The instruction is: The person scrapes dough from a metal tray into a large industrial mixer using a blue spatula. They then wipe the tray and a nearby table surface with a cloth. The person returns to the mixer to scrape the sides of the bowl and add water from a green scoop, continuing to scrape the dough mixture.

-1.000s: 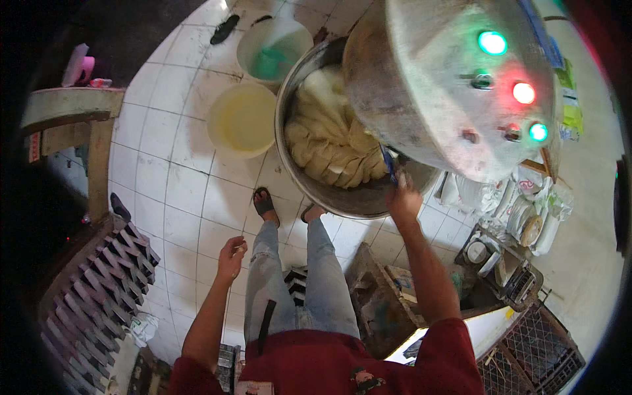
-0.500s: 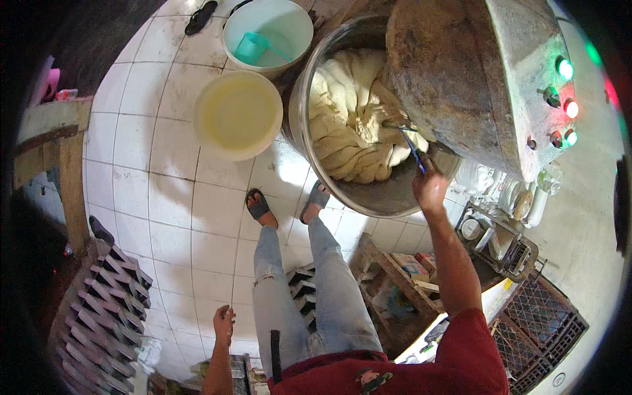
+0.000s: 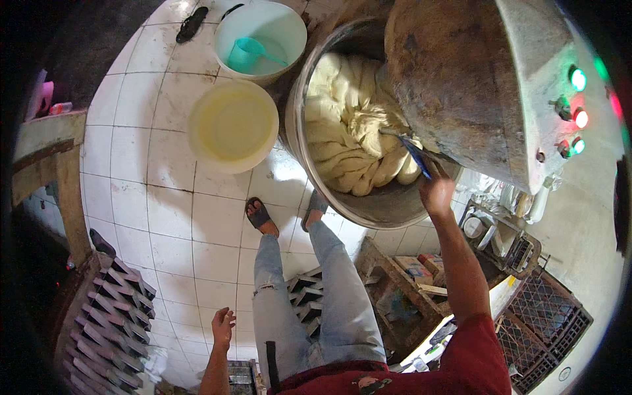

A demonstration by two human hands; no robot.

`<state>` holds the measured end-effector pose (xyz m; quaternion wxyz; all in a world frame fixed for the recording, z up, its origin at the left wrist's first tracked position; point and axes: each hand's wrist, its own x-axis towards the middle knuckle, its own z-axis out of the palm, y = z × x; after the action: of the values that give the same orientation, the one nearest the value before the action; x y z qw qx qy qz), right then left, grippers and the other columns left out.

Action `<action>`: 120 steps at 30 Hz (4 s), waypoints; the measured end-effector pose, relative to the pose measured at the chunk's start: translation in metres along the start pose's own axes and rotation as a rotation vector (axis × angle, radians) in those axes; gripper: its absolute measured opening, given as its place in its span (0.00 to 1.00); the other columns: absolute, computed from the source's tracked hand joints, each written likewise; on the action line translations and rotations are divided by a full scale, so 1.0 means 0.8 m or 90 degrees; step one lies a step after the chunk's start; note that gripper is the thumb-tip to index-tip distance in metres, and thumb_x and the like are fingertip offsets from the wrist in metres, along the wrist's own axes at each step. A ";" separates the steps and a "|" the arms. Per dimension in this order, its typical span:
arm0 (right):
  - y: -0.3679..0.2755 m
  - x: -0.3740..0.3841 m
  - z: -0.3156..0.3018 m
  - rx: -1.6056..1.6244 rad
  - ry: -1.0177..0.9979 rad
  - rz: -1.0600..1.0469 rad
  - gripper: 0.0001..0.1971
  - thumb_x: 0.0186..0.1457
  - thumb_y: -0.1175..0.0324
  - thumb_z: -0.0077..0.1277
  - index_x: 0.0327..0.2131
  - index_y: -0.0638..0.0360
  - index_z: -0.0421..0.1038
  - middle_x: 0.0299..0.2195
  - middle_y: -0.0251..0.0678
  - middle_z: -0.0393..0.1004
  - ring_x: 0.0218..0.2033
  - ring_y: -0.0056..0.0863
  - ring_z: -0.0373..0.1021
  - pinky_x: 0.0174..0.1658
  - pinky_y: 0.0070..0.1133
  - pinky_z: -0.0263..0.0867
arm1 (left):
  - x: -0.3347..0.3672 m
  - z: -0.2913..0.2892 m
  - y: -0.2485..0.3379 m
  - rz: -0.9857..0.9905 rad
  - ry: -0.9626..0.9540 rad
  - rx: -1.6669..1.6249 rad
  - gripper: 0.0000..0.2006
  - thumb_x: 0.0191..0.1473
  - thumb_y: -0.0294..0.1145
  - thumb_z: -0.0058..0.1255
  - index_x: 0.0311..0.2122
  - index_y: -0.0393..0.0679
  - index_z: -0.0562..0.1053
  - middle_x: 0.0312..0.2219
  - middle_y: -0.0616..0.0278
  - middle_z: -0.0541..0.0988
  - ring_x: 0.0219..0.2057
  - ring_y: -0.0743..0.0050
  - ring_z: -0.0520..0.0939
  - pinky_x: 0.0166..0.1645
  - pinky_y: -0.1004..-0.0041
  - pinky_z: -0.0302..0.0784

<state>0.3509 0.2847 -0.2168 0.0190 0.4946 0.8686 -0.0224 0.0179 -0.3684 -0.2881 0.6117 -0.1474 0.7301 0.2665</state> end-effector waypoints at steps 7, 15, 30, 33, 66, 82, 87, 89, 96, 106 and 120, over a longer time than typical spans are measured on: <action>-0.077 0.021 0.110 -0.066 -0.149 -0.018 0.20 0.46 0.73 0.53 0.47 0.56 0.76 0.42 0.46 0.76 0.37 0.43 0.77 0.38 0.36 0.74 | 0.033 0.020 -0.011 0.005 0.006 -0.027 0.26 0.59 0.46 0.54 0.57 0.40 0.67 0.47 0.54 0.76 0.46 0.63 0.79 0.48 0.62 0.74; -0.035 0.033 0.036 -0.014 0.014 -0.009 0.15 0.47 0.72 0.52 0.42 0.55 0.78 0.37 0.45 0.79 0.33 0.44 0.78 0.35 0.36 0.75 | -0.010 0.036 -0.014 -0.031 0.044 -0.055 0.22 0.60 0.42 0.54 0.54 0.39 0.69 0.42 0.58 0.77 0.40 0.68 0.80 0.44 0.67 0.75; -0.032 0.037 0.074 -0.009 -0.082 0.035 0.22 0.50 0.73 0.51 0.52 0.53 0.72 0.45 0.47 0.77 0.40 0.44 0.77 0.43 0.37 0.74 | -0.003 0.039 -0.039 -0.055 0.042 -0.084 0.20 0.60 0.38 0.54 0.53 0.39 0.70 0.40 0.62 0.79 0.38 0.69 0.81 0.41 0.67 0.76; -0.088 0.050 0.142 -0.053 -0.100 0.023 0.22 0.49 0.74 0.51 0.51 0.53 0.73 0.45 0.47 0.77 0.40 0.46 0.77 0.42 0.37 0.74 | 0.013 0.035 -0.037 -0.072 0.065 -0.067 0.19 0.60 0.37 0.53 0.53 0.38 0.70 0.41 0.60 0.79 0.39 0.69 0.81 0.42 0.67 0.76; -0.088 -0.013 0.024 0.088 -0.050 0.049 0.20 0.47 0.78 0.50 0.46 0.53 0.77 0.42 0.46 0.79 0.38 0.47 0.77 0.42 0.38 0.73 | -0.011 0.029 -0.036 -0.050 0.032 -0.073 0.20 0.60 0.41 0.55 0.52 0.39 0.70 0.40 0.61 0.79 0.41 0.70 0.81 0.42 0.68 0.76; -0.031 0.014 0.000 0.041 0.072 0.008 0.23 0.43 0.80 0.52 0.46 0.53 0.78 0.41 0.45 0.79 0.35 0.47 0.77 0.38 0.36 0.74 | -0.040 0.003 -0.067 -0.036 0.056 -0.119 0.21 0.60 0.42 0.55 0.53 0.40 0.69 0.38 0.63 0.78 0.37 0.74 0.80 0.37 0.72 0.74; -0.052 0.035 0.140 -0.078 -0.073 0.047 0.21 0.47 0.72 0.53 0.47 0.46 0.77 0.36 0.43 0.79 0.32 0.47 0.77 0.37 0.38 0.74 | -0.003 0.018 -0.083 -0.060 0.051 -0.073 0.19 0.61 0.39 0.52 0.53 0.40 0.69 0.40 0.60 0.78 0.37 0.71 0.80 0.40 0.69 0.75; -0.078 0.021 0.115 -0.033 -0.190 0.095 0.24 0.43 0.73 0.54 0.48 0.47 0.76 0.39 0.44 0.77 0.35 0.47 0.76 0.40 0.39 0.73 | -0.016 0.017 -0.082 -0.055 0.057 -0.067 0.19 0.61 0.38 0.51 0.53 0.40 0.69 0.41 0.58 0.78 0.37 0.68 0.80 0.41 0.67 0.75; -0.030 0.016 0.034 -0.032 -0.021 0.042 0.22 0.45 0.72 0.53 0.47 0.47 0.77 0.39 0.43 0.79 0.34 0.44 0.77 0.37 0.38 0.74 | -0.036 0.012 -0.066 -0.062 0.044 -0.094 0.21 0.60 0.40 0.56 0.53 0.40 0.69 0.41 0.60 0.79 0.39 0.71 0.81 0.40 0.69 0.76; -0.056 -0.023 0.033 0.091 -0.081 0.048 0.22 0.45 0.75 0.55 0.47 0.51 0.77 0.40 0.45 0.79 0.35 0.48 0.77 0.39 0.38 0.74 | -0.033 0.021 -0.051 -0.041 0.044 -0.050 0.24 0.59 0.44 0.55 0.54 0.39 0.69 0.43 0.55 0.78 0.41 0.62 0.81 0.43 0.62 0.77; -0.066 -0.011 0.034 0.085 -0.067 -0.016 0.24 0.44 0.74 0.54 0.49 0.51 0.75 0.41 0.46 0.78 0.37 0.46 0.77 0.40 0.37 0.74 | -0.037 0.025 -0.025 -0.051 0.036 -0.068 0.21 0.60 0.41 0.56 0.54 0.41 0.69 0.39 0.63 0.78 0.37 0.73 0.79 0.40 0.70 0.75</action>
<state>0.3104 0.2485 -0.2427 0.0316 0.4817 0.8693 -0.1066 0.0512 -0.3763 -0.2657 0.5922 -0.2168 0.7253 0.2762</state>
